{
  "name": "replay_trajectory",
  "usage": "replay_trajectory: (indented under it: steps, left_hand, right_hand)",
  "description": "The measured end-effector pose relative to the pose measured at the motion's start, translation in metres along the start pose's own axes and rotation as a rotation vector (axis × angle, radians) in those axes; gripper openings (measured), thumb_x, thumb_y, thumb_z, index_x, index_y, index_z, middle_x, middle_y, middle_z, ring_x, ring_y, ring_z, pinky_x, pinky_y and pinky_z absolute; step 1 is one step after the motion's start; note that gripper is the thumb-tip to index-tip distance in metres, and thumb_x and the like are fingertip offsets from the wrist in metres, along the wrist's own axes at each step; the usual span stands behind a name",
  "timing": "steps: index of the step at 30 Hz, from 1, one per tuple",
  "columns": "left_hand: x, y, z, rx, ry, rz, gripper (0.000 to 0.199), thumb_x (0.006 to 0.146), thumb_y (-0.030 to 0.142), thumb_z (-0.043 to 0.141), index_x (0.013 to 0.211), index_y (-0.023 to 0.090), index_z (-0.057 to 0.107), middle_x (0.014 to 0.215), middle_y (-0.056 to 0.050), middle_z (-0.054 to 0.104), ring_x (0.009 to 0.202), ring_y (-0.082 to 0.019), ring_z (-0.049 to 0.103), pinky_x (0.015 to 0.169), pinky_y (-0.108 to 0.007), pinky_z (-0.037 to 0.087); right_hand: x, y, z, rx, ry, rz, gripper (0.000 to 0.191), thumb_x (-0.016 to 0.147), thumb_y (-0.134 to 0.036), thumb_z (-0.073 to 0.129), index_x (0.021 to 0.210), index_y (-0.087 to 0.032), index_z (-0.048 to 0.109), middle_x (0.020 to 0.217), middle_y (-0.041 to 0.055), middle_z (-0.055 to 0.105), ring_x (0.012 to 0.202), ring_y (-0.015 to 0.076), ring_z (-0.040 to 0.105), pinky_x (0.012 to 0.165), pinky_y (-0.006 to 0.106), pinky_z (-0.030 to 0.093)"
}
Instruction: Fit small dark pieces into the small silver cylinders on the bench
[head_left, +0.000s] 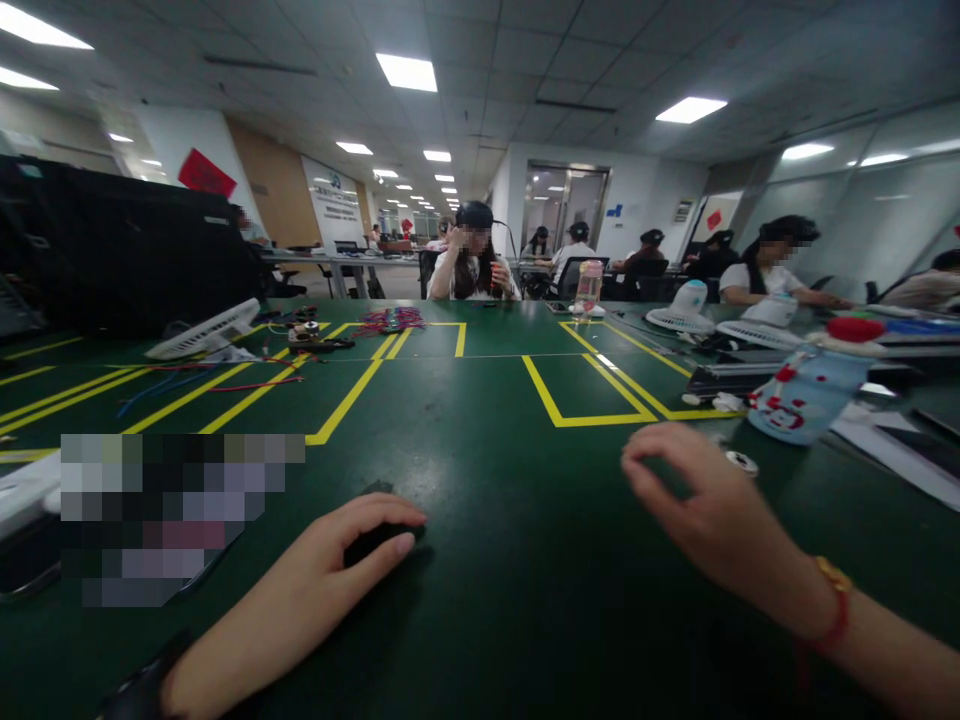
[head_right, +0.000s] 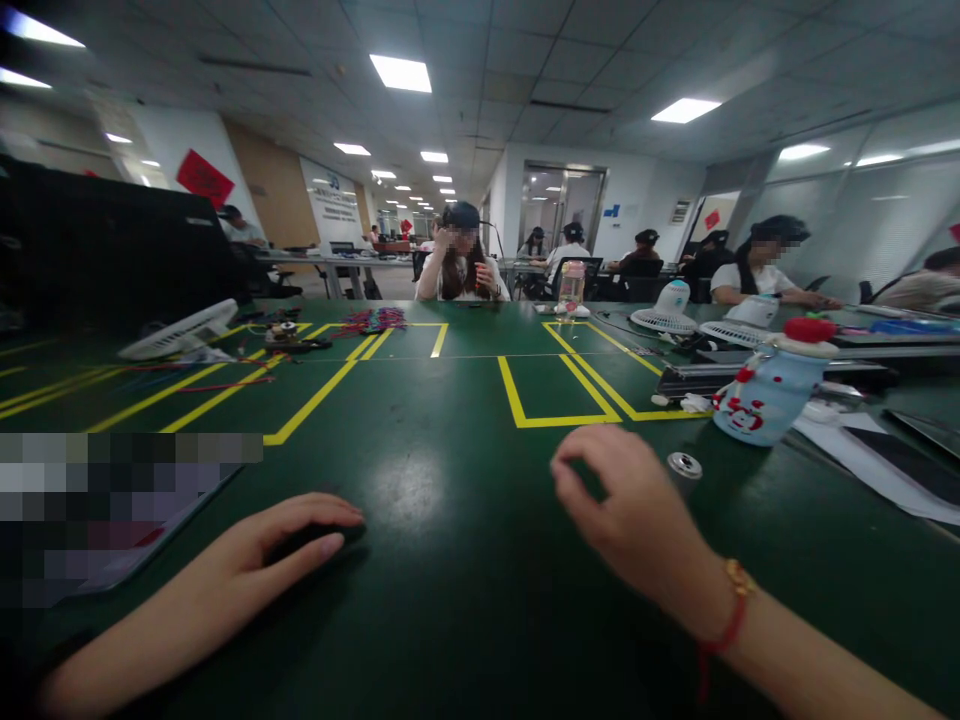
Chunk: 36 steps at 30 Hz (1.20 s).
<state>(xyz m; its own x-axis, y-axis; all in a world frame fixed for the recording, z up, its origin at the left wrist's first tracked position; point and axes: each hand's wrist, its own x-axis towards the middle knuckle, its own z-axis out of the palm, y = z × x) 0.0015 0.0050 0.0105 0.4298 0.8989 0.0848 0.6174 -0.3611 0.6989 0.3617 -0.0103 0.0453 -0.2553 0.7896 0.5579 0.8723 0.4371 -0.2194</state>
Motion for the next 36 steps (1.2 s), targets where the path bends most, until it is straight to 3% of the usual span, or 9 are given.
replay_trajectory:
  steps: [3, 6, 8, 14, 18, 23, 28, 36]
  left_hand:
    - [0.002, 0.003, 0.001, -0.002, 0.006, 0.006, 0.026, 0.091, 0.042, 0.05, 0.109, 0.031, 0.064, 0.118, -0.003, 0.063, 0.11, -0.027, 0.058, 0.099, -0.047, 0.044]
    - [0.003, 0.004, 0.003, 0.016, 0.006, 0.01, 0.025, 0.091, 0.042, 0.05, 0.108, 0.031, 0.065, 0.116, -0.002, 0.063, 0.109, -0.025, 0.059, 0.099, -0.045, 0.044]
    - [0.003, 0.003, 0.003, 0.025, 0.0, 0.009, 0.023, 0.091, 0.042, 0.05, 0.107, 0.031, 0.064, 0.117, -0.002, 0.063, 0.11, -0.025, 0.059, 0.099, -0.045, 0.044]
    - [0.002, 0.002, 0.002, 0.033, -0.006, 0.016, 0.022, 0.092, 0.04, 0.05, 0.107, 0.031, 0.064, 0.116, -0.001, 0.063, 0.109, -0.024, 0.059, 0.098, -0.042, 0.045]
    - [0.004, 0.002, 0.003, 0.025, -0.006, 0.011, 0.022, 0.092, 0.039, 0.049, 0.108, 0.031, 0.064, 0.116, -0.001, 0.062, 0.109, -0.023, 0.059, 0.099, -0.042, 0.044]
    - [0.004, -0.002, 0.004, 0.019, -0.02, 0.011, 0.022, 0.093, 0.039, 0.049, 0.108, 0.031, 0.063, 0.117, 0.0, 0.061, 0.11, -0.022, 0.057, 0.099, -0.041, 0.043]
    - [0.002, 0.001, 0.003, 0.023, -0.019, 0.01, 0.021, 0.093, 0.039, 0.05, 0.107, 0.032, 0.063, 0.117, 0.001, 0.061, 0.11, -0.022, 0.057, 0.099, -0.04, 0.043]
    - [0.001, -0.001, 0.004, 0.014, -0.026, 0.019, 0.021, 0.092, 0.04, 0.05, 0.107, 0.032, 0.063, 0.118, 0.001, 0.061, 0.11, -0.022, 0.057, 0.1, -0.04, 0.042]
  right_hand:
    - [-0.009, 0.058, -0.043, -0.307, 0.112, 0.315, 0.028, 0.087, -0.042, 0.047, 0.094, -0.018, 0.058, 0.097, 0.008, 0.06, 0.088, 0.0199, 0.055, 0.078, 0.034, 0.041]
    - [-0.022, 0.097, -0.063, -0.364, -0.021, 0.618, 0.033, 0.083, -0.049, 0.049, 0.092, -0.02, 0.063, 0.091, 0.0072, 0.064, 0.079, 0.0211, 0.058, 0.069, 0.034, 0.042]
    - [-0.029, 0.108, -0.065, -0.282, -0.135, 0.693, 0.036, 0.081, -0.053, 0.05, 0.092, -0.022, 0.065, 0.091, 0.0063, 0.066, 0.076, 0.0208, 0.061, 0.066, 0.033, 0.044]
    - [-0.032, 0.099, -0.06, -0.239, -0.139, 0.72, 0.043, 0.081, -0.059, 0.048, 0.099, -0.024, 0.065, 0.092, 0.005, 0.066, 0.074, 0.0186, 0.062, 0.065, 0.03, 0.045]
    - [-0.035, 0.107, -0.057, -0.178, -0.202, 0.675, 0.046, 0.08, -0.062, 0.046, 0.098, -0.024, 0.065, 0.096, 0.0038, 0.065, 0.079, 0.0184, 0.062, 0.067, 0.029, 0.046]
    - [-0.039, 0.12, -0.048, -0.215, -0.056, 0.668, 0.054, 0.072, -0.068, 0.049, 0.099, -0.024, 0.066, 0.095, 0.0041, 0.066, 0.077, 0.0215, 0.061, 0.066, 0.032, 0.046]
    - [-0.038, 0.121, -0.045, -0.186, -0.199, 0.699, 0.049, 0.078, -0.064, 0.047, 0.103, -0.026, 0.065, 0.093, 0.003, 0.066, 0.072, 0.0184, 0.061, 0.064, 0.029, 0.045]
    - [-0.053, 0.115, -0.044, -0.101, -0.244, 0.721, 0.058, 0.08, -0.056, 0.054, 0.13, -0.028, 0.053, 0.092, 0.008, 0.067, 0.067, 0.0187, 0.063, 0.061, 0.031, 0.047]
